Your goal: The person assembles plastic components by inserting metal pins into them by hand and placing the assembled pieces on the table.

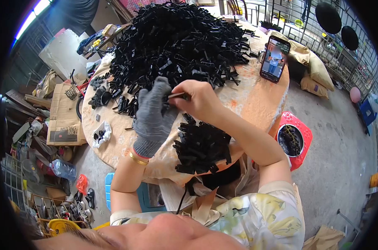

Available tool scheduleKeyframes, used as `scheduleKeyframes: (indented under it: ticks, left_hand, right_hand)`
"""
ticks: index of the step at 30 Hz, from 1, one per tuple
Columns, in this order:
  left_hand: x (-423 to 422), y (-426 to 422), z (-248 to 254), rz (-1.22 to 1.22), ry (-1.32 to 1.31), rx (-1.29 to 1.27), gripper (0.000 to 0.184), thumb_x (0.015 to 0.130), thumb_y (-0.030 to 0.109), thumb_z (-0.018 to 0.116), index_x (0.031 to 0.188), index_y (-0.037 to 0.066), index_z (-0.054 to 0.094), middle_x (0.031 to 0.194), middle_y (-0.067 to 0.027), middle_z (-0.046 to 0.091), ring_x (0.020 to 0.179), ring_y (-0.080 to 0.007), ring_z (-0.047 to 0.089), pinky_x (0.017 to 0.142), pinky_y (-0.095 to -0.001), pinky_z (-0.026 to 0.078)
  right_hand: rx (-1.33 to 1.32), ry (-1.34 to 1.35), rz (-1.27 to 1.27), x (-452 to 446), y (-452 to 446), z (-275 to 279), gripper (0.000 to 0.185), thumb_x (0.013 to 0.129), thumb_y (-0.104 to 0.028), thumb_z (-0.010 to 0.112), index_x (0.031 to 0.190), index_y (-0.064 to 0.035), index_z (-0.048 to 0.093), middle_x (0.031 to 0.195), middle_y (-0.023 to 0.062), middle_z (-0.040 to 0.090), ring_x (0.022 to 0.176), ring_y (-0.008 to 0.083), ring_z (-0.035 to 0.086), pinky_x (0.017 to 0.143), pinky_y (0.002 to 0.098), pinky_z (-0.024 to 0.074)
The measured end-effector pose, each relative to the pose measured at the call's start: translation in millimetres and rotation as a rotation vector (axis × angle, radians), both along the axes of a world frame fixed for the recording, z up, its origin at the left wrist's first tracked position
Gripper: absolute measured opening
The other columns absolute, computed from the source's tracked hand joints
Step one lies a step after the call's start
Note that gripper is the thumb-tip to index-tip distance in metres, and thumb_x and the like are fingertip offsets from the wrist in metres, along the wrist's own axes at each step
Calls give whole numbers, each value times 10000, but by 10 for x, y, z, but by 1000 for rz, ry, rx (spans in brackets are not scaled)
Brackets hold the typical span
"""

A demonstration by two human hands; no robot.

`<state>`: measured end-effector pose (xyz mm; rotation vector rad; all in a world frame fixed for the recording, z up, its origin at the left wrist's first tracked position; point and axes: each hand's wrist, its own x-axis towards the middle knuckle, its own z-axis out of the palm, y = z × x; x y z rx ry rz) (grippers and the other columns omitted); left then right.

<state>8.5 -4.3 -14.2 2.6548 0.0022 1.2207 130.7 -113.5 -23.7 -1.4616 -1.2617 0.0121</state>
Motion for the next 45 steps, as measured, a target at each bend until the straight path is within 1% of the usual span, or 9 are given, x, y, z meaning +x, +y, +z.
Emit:
scheduleKeyframes:
  ticks: [2, 5, 11, 15, 23, 34, 39, 43, 45]
  left_hand:
    - [9, 84, 30, -143, -210, -92, 639, 671, 150, 740, 1223, 38, 441, 1118, -133, 520, 1043, -250, 514, 940, -369, 390]
    - [-81, 163, 140, -664, 207, -1250, 432, 769, 131, 673, 1140, -1, 495, 1059, -127, 574, 978, -212, 564, 869, -319, 463]
    - [-36, 125, 58, -831, 351, -1495, 280, 774, 108, 661, 1008, 2, 551, 899, -111, 626, 804, -195, 623, 729, -325, 519]
    - [-20, 126, -3, -653, 369, -1394, 190, 811, 106, 612, 953, 7, 536, 855, -106, 624, 731, -191, 630, 712, -301, 523]
    - [0, 119, -78, -271, 217, -968, 146, 845, 29, 564, 979, 5, 510, 905, -76, 598, 847, -135, 590, 786, -262, 492]
    - [29, 62, -152, -325, -79, -720, 244, 780, -9, 632, 1010, 22, 558, 987, -76, 603, 870, -141, 596, 744, -247, 502]
    - [37, 65, -117, -267, -194, -268, 238, 743, -15, 654, 966, 19, 576, 934, -111, 611, 817, -209, 617, 694, -278, 510]
    - [70, 13, -45, -286, -176, -285, 269, 738, 0, 667, 990, 24, 576, 949, -113, 612, 828, -210, 617, 697, -285, 513]
    - [-22, -92, 42, -390, 20, -793, 282, 758, -14, 652, 1027, 7, 571, 1054, -103, 584, 923, -167, 592, 804, -265, 495]
  right_hand:
    - [26, 148, 12, 55, -39, 76, 183, 742, -71, 701, 885, 0, 613, 751, 17, 622, 676, 35, 548, 574, 177, 446]
    - [107, 351, 91, 175, -65, 97, 137, 787, -71, 664, 905, -9, 631, 776, 0, 626, 687, 28, 555, 592, 162, 452]
    - [113, 383, 459, 197, -44, 63, 151, 770, -80, 679, 904, -20, 641, 799, -6, 615, 711, 34, 549, 630, 166, 441]
    - [107, 185, 414, 170, -8, 51, 160, 758, -49, 677, 903, -3, 627, 901, 20, 573, 713, 44, 528, 604, 169, 431]
    - [-93, 208, 211, 98, -36, 27, 92, 859, -92, 559, 879, -3, 575, 687, -22, 553, 590, 20, 469, 536, 170, 390]
    - [-134, 277, 190, -30, -44, 101, 99, 848, -58, 558, 829, 35, 588, 647, 32, 588, 597, 73, 533, 554, 213, 442]
    - [-172, 363, 264, -2, -40, 75, 104, 868, -80, 545, 817, 5, 578, 637, -6, 558, 577, 43, 481, 530, 190, 392]
    - [-199, 369, 285, 226, -69, 101, 115, 848, -113, 587, 830, 1, 591, 646, -17, 557, 576, 30, 470, 515, 182, 381]
    - [-184, 172, 183, 373, -163, 190, 174, 822, -174, 638, 847, -4, 606, 653, -30, 559, 575, 21, 467, 506, 175, 374]
